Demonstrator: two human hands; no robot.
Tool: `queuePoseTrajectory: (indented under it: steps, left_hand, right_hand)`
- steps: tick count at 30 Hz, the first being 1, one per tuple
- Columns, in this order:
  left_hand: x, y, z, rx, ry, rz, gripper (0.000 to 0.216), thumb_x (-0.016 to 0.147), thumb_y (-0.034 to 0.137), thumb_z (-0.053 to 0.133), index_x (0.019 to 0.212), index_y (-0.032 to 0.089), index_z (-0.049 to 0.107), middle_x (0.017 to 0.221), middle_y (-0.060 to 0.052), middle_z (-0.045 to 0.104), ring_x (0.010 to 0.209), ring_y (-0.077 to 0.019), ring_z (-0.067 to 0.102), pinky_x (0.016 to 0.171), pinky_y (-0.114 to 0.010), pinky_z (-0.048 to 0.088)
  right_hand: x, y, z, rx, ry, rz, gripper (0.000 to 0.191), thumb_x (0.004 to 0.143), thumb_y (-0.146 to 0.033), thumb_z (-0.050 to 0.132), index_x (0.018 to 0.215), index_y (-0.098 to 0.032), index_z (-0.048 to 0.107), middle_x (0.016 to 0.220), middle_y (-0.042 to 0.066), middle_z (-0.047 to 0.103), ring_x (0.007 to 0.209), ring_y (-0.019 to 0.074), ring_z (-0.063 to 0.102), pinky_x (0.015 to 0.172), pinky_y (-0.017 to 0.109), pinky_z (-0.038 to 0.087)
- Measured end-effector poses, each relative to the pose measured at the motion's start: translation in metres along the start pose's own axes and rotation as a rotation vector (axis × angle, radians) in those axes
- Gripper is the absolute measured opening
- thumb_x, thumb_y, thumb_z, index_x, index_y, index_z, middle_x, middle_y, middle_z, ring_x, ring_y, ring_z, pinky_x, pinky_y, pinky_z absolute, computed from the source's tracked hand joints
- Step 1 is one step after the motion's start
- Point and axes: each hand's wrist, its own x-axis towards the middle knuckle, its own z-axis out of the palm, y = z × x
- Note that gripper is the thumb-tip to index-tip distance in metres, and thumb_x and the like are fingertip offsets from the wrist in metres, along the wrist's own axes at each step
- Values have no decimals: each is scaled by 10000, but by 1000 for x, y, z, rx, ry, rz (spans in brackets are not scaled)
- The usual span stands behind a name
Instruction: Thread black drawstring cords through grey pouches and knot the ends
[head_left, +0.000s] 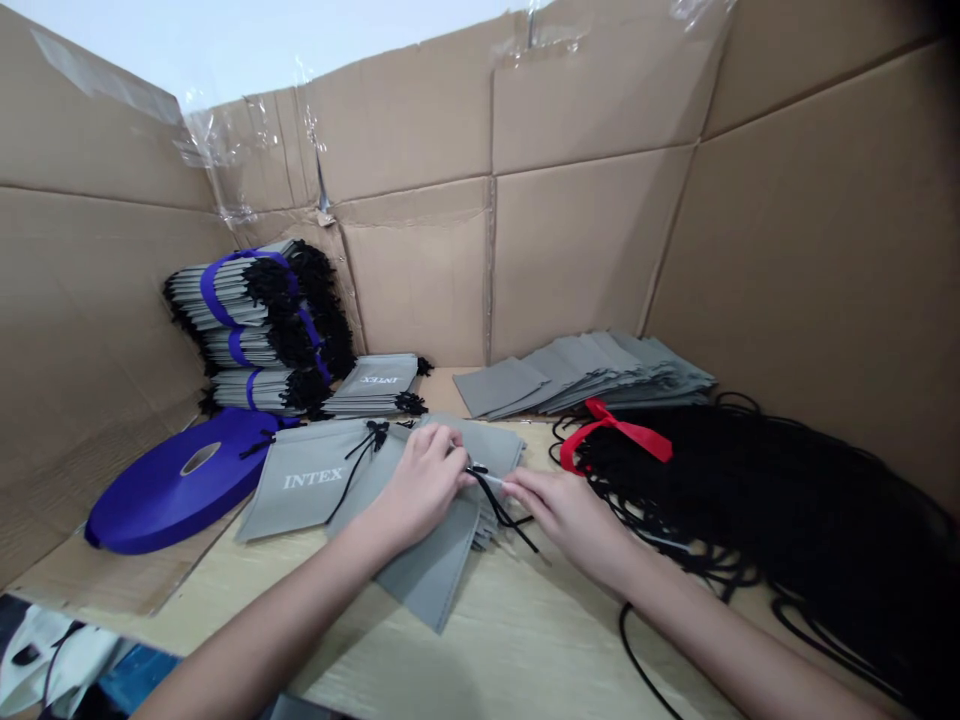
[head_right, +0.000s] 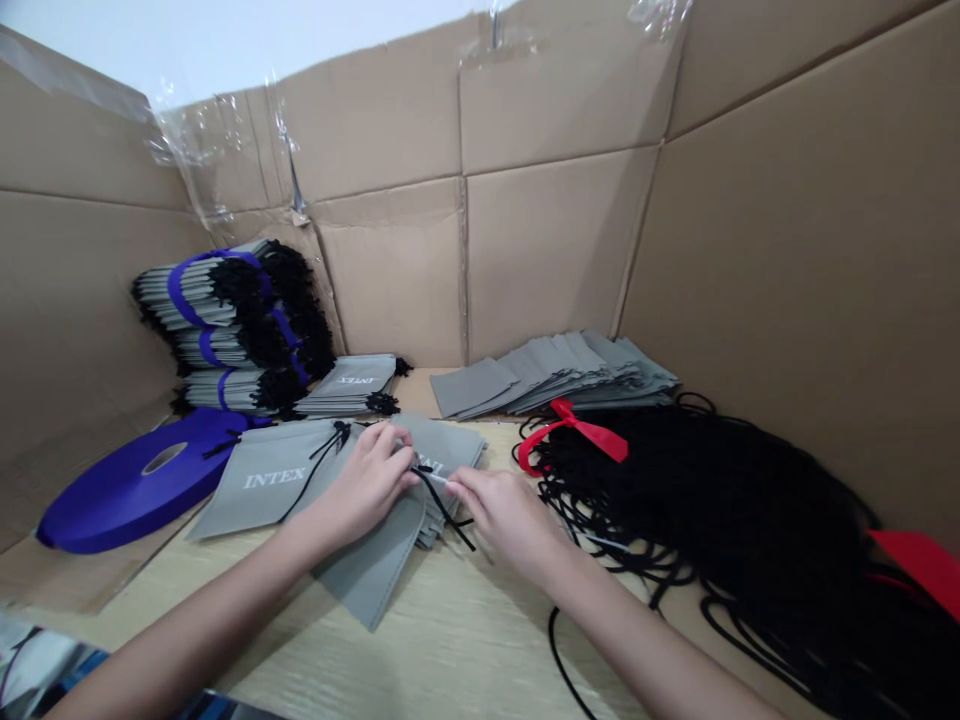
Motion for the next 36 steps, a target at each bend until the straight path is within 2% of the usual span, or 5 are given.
queuePoseTrajectory:
  steps: [6,14,27,32,36]
  left_hand:
    - [-4,-17,-5,-193,3,-81,80,861,211,440,878,196,517,1108,-77,447,1014,-225,357,901,-404,378]
    - [-5,-13,3,34,-36,41,166,883,167,359,837,167,518,1030,-95,501,967,-237,377,861,-421,337]
    - [-4,-2,2,100,-115,128,137,882,172,375,857,153,508,1037,-80,513,945,-227,392,845,-386,312]
    - [-3,-2,3,144,-81,143,167,893,185,352,888,156,516,1040,-82,529,939,-226,397,871,-408,304]
    - [-6,-5,7,176,-2,207,157,874,160,379,914,156,530,1081,-89,514,988,-236,366,929,-428,271]
  right_hand:
    - [1,-3,-3,209,-47,91,267,907,-292,392,814,-196,623,616,-21,590,564,116,536,542,200,365]
    - [3,-12,-1,281,-136,98,302,898,-291,400,704,-172,598,517,-44,500,479,96,449,460,184,317]
    - [-11,-11,-2,-396,22,-252,200,863,-126,423,936,-169,605,665,33,636,539,139,551,481,246,270]
    - [-4,-17,-1,-11,-18,-29,289,901,-220,375,727,-180,601,602,5,581,533,120,510,507,224,300]
    - [3,-15,-4,474,-191,192,298,839,-312,433,660,-153,609,500,-30,440,473,99,399,465,205,271]
